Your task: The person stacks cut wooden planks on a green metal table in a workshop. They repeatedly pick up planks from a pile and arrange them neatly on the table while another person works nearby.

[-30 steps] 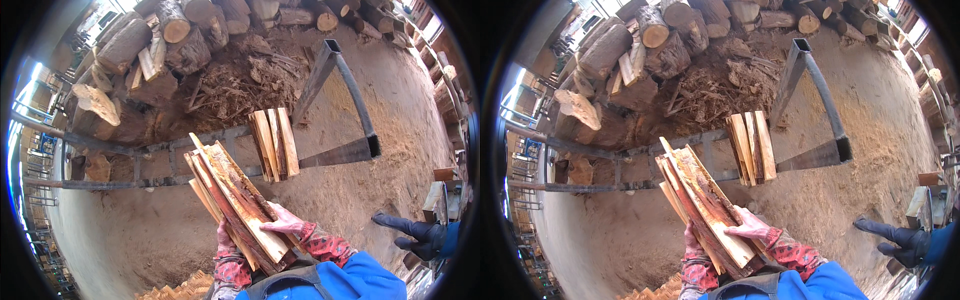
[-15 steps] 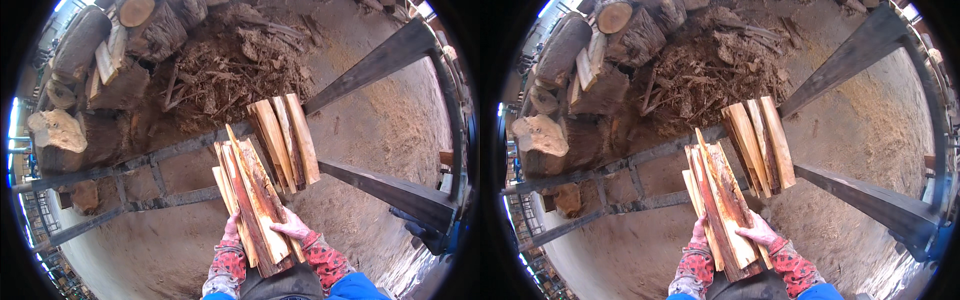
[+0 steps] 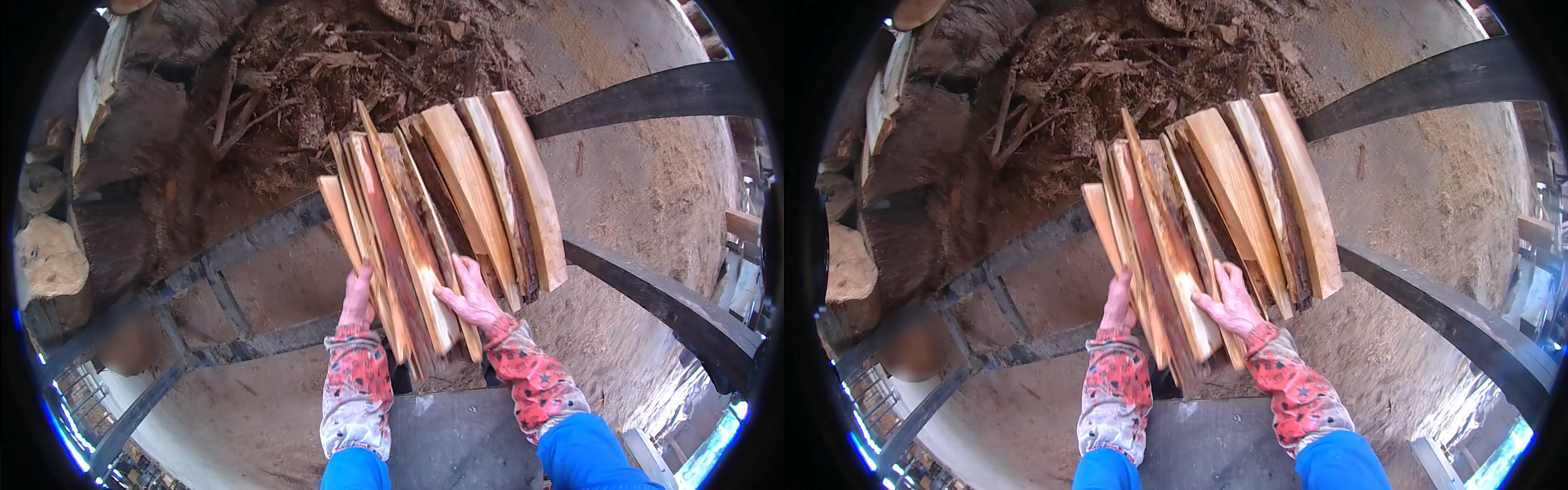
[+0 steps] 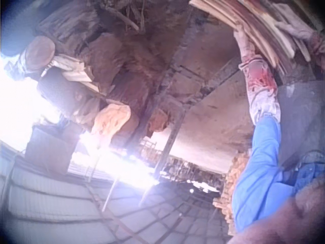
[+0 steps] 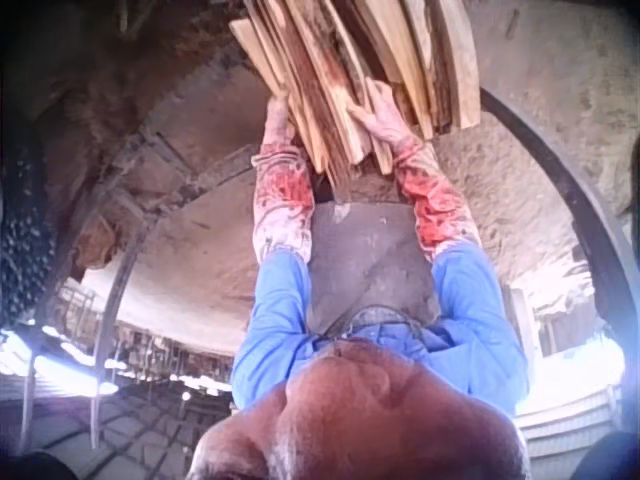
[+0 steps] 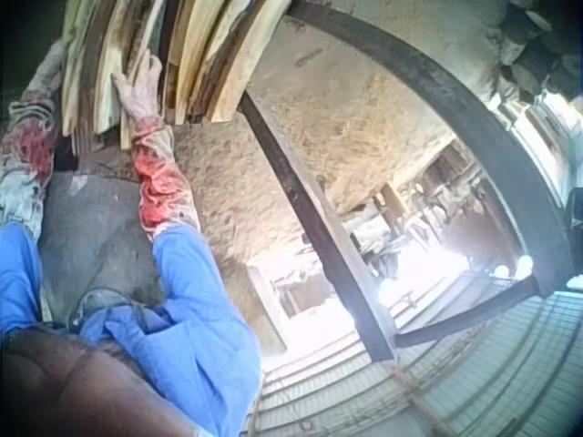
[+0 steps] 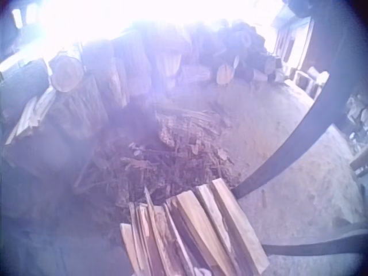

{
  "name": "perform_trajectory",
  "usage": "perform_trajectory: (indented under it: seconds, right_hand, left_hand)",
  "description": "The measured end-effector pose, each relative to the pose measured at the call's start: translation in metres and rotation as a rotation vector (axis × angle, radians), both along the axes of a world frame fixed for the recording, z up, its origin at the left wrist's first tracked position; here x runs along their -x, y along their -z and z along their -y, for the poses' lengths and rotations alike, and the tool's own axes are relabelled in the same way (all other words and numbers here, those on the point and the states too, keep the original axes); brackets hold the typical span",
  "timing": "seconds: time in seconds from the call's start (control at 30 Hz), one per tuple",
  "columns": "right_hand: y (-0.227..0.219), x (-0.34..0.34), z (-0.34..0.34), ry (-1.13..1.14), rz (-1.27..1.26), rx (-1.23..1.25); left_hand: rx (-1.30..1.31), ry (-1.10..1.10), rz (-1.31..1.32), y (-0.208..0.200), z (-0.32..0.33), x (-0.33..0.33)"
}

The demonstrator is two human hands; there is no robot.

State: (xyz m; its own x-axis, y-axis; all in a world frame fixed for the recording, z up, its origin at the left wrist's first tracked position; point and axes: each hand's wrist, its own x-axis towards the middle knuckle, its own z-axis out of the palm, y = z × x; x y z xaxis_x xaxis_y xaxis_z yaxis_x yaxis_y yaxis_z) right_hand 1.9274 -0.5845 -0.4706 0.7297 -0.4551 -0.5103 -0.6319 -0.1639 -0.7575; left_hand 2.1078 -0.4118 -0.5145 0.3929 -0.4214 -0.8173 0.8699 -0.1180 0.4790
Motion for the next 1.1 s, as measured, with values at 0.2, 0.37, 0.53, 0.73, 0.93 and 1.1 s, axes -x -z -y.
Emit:
perform_trajectory:
  seconds: [0.2, 0.37, 0.53, 0.73, 0.93, 1.1]
  right_hand:
    - [0.057, -0.003, -0.042, -0.129, -0.043, 0.37]
    - [0.053, -0.002, -0.031, -0.2, -0.09, 0.358]
    - [0.035, 0.01, -0.029, -0.204, -0.111, 0.339]
    - [0.008, 0.05, -0.04, -0.215, -0.114, 0.38]
    - [-0.053, 0.112, -0.049, -0.224, -0.201, 0.339]
    - [-0.122, 0.159, -0.065, -0.206, -0.411, 0.155]
  left_hand:
    - [-0.431, -0.028, 0.43, 0.051, -0.011, 0.003]
    - [-0.594, 0.048, 0.389, 0.061, -0.021, -0.006]
    - [-0.821, 0.174, 0.483, 0.068, -0.046, -0.001]
    - [-0.798, 0.251, 0.425, 0.055, -0.07, 0.007]
    - [-0.858, 0.444, 0.426, -0.012, -0.092, 0.051]
    - [-0.86, 0.601, 0.443, -0.103, -0.095, 0.093]
